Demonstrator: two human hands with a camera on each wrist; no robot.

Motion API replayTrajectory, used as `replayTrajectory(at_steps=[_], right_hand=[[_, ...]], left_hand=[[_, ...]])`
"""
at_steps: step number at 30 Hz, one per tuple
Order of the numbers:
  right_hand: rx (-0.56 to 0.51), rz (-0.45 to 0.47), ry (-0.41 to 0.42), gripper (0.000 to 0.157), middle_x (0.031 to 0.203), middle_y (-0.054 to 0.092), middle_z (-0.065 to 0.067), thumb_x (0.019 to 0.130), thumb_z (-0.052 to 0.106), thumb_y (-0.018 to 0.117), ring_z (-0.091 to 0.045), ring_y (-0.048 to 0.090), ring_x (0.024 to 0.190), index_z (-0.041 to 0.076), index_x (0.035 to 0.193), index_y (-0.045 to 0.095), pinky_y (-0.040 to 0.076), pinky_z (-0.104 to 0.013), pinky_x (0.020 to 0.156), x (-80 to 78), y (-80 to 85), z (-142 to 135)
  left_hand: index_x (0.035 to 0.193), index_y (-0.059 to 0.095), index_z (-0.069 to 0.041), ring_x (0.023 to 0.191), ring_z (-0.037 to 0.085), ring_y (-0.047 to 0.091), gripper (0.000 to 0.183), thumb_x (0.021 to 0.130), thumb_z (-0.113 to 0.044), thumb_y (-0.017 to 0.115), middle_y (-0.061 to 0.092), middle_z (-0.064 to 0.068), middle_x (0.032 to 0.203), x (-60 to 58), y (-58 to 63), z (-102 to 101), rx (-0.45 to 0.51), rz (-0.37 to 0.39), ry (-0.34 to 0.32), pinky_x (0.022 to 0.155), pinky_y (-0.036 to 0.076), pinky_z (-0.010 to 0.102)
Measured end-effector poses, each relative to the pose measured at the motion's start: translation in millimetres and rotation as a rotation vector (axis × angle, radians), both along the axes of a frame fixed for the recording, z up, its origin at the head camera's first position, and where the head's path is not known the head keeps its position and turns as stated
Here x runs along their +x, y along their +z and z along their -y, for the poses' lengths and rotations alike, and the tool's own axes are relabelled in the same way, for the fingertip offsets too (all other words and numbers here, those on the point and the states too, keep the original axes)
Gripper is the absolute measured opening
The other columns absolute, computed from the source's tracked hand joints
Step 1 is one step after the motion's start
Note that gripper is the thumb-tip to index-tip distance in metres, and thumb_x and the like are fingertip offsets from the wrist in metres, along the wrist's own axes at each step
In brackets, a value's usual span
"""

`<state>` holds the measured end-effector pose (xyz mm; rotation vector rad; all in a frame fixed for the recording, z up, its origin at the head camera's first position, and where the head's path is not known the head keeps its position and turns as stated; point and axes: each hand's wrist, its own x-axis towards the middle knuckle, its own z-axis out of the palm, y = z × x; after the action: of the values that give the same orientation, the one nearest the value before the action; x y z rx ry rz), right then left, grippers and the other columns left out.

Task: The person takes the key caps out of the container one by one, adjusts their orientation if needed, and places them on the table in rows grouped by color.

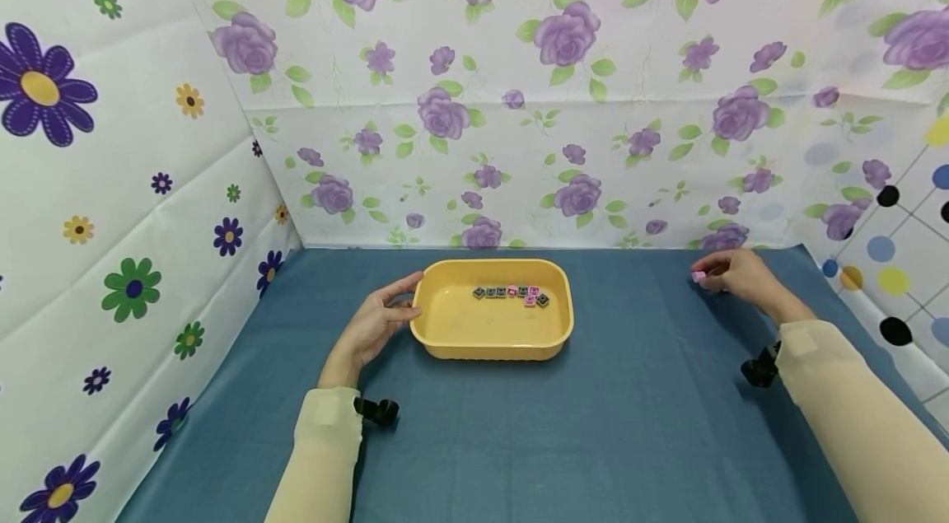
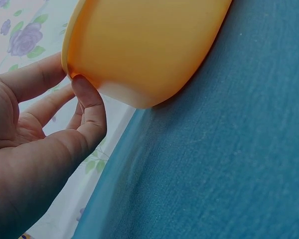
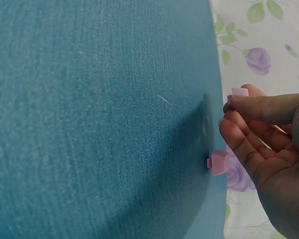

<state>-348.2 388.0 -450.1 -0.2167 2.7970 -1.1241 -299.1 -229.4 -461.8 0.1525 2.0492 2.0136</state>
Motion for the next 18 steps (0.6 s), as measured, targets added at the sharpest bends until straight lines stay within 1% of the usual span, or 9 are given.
replayTrajectory(at_steps=[6,10,13,15,18], right_hand=[[-0.011,-0.007,0.007,0.038,0.111,0.071,-0.023,0.102,0.014,0.07,-0.031,0.07,0.091,-0.011,0.13,0.066,0.058,-0.04,0.076,0.1,0.1,-0.4],[-0.043,0.011,0.003,0.042,0.116,0.069,-0.026,0.104,0.018,0.067,-0.032,0.07,0.093,-0.01,0.135,0.063,0.058,-0.04,0.078,1.2,3.4,-5.7],[-0.077,0.024,-0.019,0.046,0.12,0.067,-0.028,0.105,0.021,0.065,-0.033,0.069,0.094,-0.009,0.139,0.059,0.057,-0.041,0.08,2.9,8.2,-14.2],[-0.086,0.024,-0.035,0.047,0.123,0.067,-0.028,0.106,0.022,0.064,-0.03,0.07,0.095,-0.008,0.141,0.058,0.056,-0.043,0.083,4.1,11.3,-20.4],[-0.078,0.023,-0.049,0.05,0.124,0.067,-0.022,0.106,0.026,0.064,-0.02,0.068,0.095,-0.008,0.141,0.058,0.052,-0.047,0.093,5.5,13.9,-28.1]], left_hand=[[0.161,0.043,-0.014,0.116,0.028,0.054,0.066,0.1,0.002,0.064,0.043,0.018,0.151,-0.6,-0.2,-0.1,-0.002,0.008,0.005,0.095,0.047,0.032],[0.16,0.044,-0.015,0.114,0.025,0.055,0.066,0.1,0.001,0.065,0.042,0.017,0.151,-0.7,-0.4,-0.4,-0.004,0.013,0.007,0.095,0.046,0.033],[0.161,0.044,-0.015,0.11,0.022,0.055,0.067,0.1,0.001,0.065,0.042,0.016,0.152,-0.6,-0.1,-0.7,-0.005,0.015,0.007,0.094,0.046,0.033],[0.161,0.043,-0.015,0.108,0.021,0.055,0.067,0.1,0.001,0.065,0.042,0.016,0.152,-0.3,0.2,-0.7,-0.007,0.013,0.006,0.094,0.046,0.032],[0.161,0.043,-0.014,0.109,0.022,0.056,0.067,0.1,0.001,0.065,0.042,0.017,0.152,0.1,0.9,-0.4,-0.004,0.01,0.005,0.092,0.047,0.032]])
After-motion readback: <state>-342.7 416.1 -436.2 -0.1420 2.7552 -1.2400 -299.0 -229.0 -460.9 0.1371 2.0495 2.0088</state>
